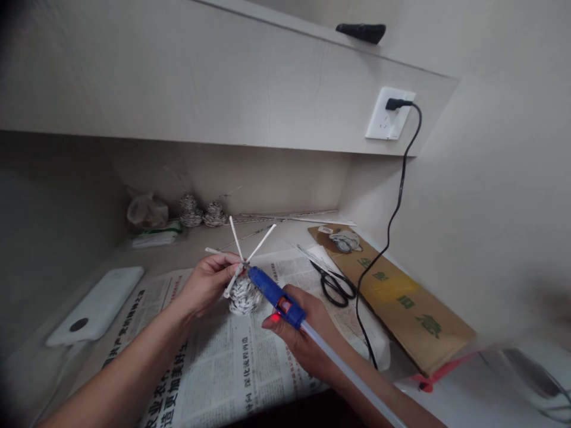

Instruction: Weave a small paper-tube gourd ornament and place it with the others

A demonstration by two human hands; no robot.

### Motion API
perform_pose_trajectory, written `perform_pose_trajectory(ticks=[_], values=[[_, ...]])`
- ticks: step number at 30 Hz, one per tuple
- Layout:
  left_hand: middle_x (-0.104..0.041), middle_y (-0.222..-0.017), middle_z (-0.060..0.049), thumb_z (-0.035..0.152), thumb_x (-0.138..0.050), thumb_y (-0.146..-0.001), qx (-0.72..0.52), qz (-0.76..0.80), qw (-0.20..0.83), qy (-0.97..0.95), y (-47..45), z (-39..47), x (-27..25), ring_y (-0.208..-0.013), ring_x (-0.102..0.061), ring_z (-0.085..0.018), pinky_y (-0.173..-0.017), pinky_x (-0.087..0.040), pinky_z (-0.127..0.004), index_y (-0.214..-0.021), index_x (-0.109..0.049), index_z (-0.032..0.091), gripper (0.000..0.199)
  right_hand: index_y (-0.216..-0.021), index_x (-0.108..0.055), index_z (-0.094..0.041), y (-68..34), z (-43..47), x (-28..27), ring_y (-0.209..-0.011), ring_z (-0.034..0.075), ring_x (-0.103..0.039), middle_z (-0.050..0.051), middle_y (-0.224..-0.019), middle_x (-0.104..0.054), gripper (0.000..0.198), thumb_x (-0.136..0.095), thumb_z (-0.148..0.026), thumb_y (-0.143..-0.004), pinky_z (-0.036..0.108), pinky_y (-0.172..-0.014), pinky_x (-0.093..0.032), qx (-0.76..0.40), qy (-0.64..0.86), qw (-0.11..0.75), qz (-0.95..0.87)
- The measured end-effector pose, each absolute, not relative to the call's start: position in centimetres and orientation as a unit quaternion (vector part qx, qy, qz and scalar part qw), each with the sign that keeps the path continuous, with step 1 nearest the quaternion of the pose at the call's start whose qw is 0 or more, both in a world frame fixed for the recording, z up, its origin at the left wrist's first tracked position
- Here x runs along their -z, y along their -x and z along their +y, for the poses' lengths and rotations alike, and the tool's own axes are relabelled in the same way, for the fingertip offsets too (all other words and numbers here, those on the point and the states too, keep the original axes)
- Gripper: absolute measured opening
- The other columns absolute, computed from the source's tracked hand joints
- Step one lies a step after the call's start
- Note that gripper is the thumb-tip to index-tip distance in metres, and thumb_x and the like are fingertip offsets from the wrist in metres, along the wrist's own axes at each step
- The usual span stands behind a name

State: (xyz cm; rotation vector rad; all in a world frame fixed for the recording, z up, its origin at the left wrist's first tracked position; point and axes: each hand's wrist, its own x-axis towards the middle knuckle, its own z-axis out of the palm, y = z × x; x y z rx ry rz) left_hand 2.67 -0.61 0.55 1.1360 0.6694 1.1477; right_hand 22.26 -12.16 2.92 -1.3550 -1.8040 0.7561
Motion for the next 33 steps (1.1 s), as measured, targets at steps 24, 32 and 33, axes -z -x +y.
perform_pose_trajectory(ticks=[24,32,33], values=[[-0.067,-0.064,-0.001,0.033,-0.084,-0.06,-0.505,0.285,0.64,-0.504,-2.56,-0.5,-0.52,-0.057,-0.056,-0.008,-0.057,-0.044,-0.019,-0.073,-0.073,0.014,0.025,-0.065,-0.045,-0.021,-21.73,-12.31,-4.01,-0.056,0.012,-0.043,-0.006,-0.059,-0.046,0.031,-0.067,-0.04,-0.073,0.024,-0.052,-0.033,-0.304,0.589,0.356,-0.659],[-0.067,-0.064,-0.002,0.032,-0.084,-0.059,-0.506,0.29,0.64,-0.5,-2.48,-0.67,-0.69,-0.056,-0.057,-0.01,-0.057,-0.044,-0.021,-0.071,-0.073,0.014,0.025,-0.065,-0.043,-0.021,-21.73,-12.31,-4.01,-0.056,0.012,-0.042,-0.006,-0.059,-0.046,0.032,-0.068,-0.038,-0.071,0.025,-0.052,-0.032,-0.307,0.589,0.357,-0.657],[-0.068,-0.064,-0.002,0.032,-0.084,-0.06,-0.507,0.29,0.638,-0.501,-2.47,-0.68,-0.67,-0.056,-0.057,-0.01,-0.057,-0.044,-0.021,-0.071,-0.073,0.014,0.024,-0.065,-0.043,-0.021,-21.73,-12.31,-4.05,-0.055,0.012,-0.042,-0.006,-0.059,-0.046,0.031,-0.068,-0.038,-0.071,0.025,-0.052,-0.032,-0.309,0.59,0.356,-0.656]])
